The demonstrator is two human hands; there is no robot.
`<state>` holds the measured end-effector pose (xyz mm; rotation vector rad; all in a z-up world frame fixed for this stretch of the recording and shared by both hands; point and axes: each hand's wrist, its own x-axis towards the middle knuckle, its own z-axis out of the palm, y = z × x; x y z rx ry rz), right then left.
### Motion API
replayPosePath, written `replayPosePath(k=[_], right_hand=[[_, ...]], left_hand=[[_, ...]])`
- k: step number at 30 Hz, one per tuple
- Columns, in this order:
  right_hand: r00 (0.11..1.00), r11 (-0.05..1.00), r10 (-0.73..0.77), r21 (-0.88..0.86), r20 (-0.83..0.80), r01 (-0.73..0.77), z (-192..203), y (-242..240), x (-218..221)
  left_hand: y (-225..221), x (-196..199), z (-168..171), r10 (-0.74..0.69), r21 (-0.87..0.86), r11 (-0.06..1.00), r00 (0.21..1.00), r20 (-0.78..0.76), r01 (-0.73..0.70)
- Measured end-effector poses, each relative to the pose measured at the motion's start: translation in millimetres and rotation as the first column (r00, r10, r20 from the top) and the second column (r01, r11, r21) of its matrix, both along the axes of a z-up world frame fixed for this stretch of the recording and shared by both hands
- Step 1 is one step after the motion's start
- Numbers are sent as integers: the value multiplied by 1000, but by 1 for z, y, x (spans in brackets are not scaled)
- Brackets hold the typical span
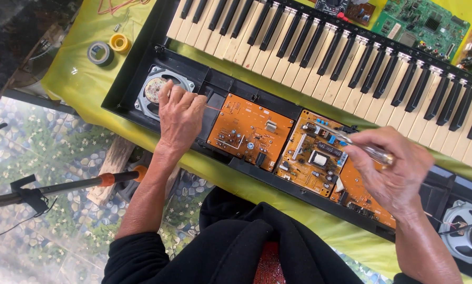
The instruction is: Repairing an electronic keyboard by removing and inspecting an internal speaker using a screwdriver.
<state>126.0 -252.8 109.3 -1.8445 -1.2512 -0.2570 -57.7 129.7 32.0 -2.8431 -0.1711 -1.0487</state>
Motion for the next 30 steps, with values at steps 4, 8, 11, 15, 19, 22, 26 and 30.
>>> replayPosePath(k=[4, 8, 11, 15, 19, 22, 26, 30], right_hand=[[992, 993, 78, -84, -95, -86, 19, 44, 1], [922, 982, 165, -29, -350, -186, 16, 86, 8], [888, 963, 231, -38, -398, -268, 6, 110, 10], [870, 943, 287, -39, -400, -329, -7, 138, 9], [866, 940, 310, -10, -393, -341, -18, 159, 10], [874, 952, 285, 6, -393, -307, -17, 170, 6], [877, 947, 304, 19, -372, -320, -15, 182, 3], [863, 947, 319, 87, -393, -310, -17, 190, 1]], left_hand=[[-13, -16, -12, 10, -53, 998, 995, -96, -15], [-20, -34, -33, -9, -158, 987, 994, -111, -9], [-24, -43, -26, -16, -200, 980, 997, -80, -1], [-20, -46, -28, -41, -337, 934, 972, 231, 120], [-38, -46, -34, 2, -457, 879, 957, 289, 136], [-56, -40, -41, 54, -487, 872, 983, 174, 38], [-76, -34, -20, -50, -430, 902, 999, -8, 42], [-83, -32, -20, -69, -412, 910, 997, -22, 54]])
